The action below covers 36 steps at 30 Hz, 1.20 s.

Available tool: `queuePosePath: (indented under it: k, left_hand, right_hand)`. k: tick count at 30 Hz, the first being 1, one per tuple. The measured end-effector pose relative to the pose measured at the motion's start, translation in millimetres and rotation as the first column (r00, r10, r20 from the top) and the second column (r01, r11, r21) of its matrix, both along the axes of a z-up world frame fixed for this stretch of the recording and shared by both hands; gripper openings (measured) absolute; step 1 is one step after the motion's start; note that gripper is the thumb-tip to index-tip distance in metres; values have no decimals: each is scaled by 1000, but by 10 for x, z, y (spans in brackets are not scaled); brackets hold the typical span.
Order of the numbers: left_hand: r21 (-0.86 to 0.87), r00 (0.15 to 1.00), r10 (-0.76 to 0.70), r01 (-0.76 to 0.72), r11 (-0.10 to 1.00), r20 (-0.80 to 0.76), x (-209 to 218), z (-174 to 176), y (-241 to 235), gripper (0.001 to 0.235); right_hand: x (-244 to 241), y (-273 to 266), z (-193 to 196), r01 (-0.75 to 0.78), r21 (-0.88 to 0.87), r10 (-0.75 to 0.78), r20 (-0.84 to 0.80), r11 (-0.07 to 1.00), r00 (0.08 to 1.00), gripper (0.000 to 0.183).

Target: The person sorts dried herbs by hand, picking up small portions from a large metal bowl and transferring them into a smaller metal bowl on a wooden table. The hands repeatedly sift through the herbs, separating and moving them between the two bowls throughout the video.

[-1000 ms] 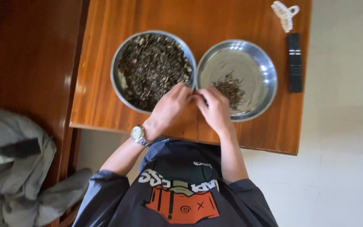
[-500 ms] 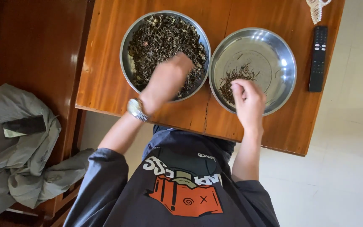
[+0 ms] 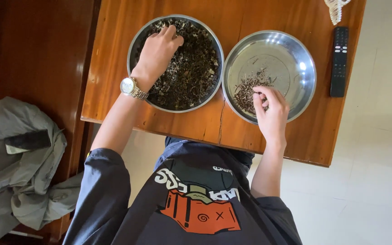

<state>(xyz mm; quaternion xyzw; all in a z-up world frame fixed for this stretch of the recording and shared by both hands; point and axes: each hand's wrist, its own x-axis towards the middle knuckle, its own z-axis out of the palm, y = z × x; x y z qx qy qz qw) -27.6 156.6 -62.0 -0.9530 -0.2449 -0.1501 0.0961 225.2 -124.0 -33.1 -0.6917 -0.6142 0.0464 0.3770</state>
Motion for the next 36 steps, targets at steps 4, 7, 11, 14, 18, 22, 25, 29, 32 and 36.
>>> queuePosePath:
  k: [4,7,11,14,18,22,25,29,32,36]
  left_hand:
    - [59,1000,10,-11,998,17,9,62,24,36]
    - [-13,998,54,-55,998,-18,9,-39,60,22]
    - [-115,995,66,-75,991,-77,26,-185,110,24]
    - [-91,996,63,-69,993,-69,45,-217,103,22]
    - [-46,998,53,-54,997,-28,44,-223,91,18]
    - [-63,999,47,-48,997,-21,33,-178,54,13]
    - [-22,999,35,-35,999,2,5,-143,27,18]
    - [-55,999,19,-17,998,44,-30,-111,-2,19]
    - [-62,999,25,-22,998,43,-62,-60,-50,23]
    - [-40,998,36,-34,999,42,-108,-68,-88,30]
  right_hand:
    - [-19,5,57,7,-30,-8,-20,1000,1000,11]
    - [-30,10,52,-18,-4,18,-23,1000,1000,11]
    - [-42,5,48,-23,-15,22,-28,1000,999,11]
    - [-46,-7,49,-23,-28,22,-33,999,999,10]
    - [-55,3,56,-20,-29,19,-23,999,1000,8]
    - [-35,16,12,-34,-17,34,-7,999,999,8]
    - [-37,24,4,-38,-36,37,-24,999,999,9]
    - [-50,30,-3,-41,-31,41,-22,999,999,8]
    - [-74,18,13,-43,-42,42,-24,998,999,9]
    - [-93,-19,52,-44,-50,43,-28,998,999,11]
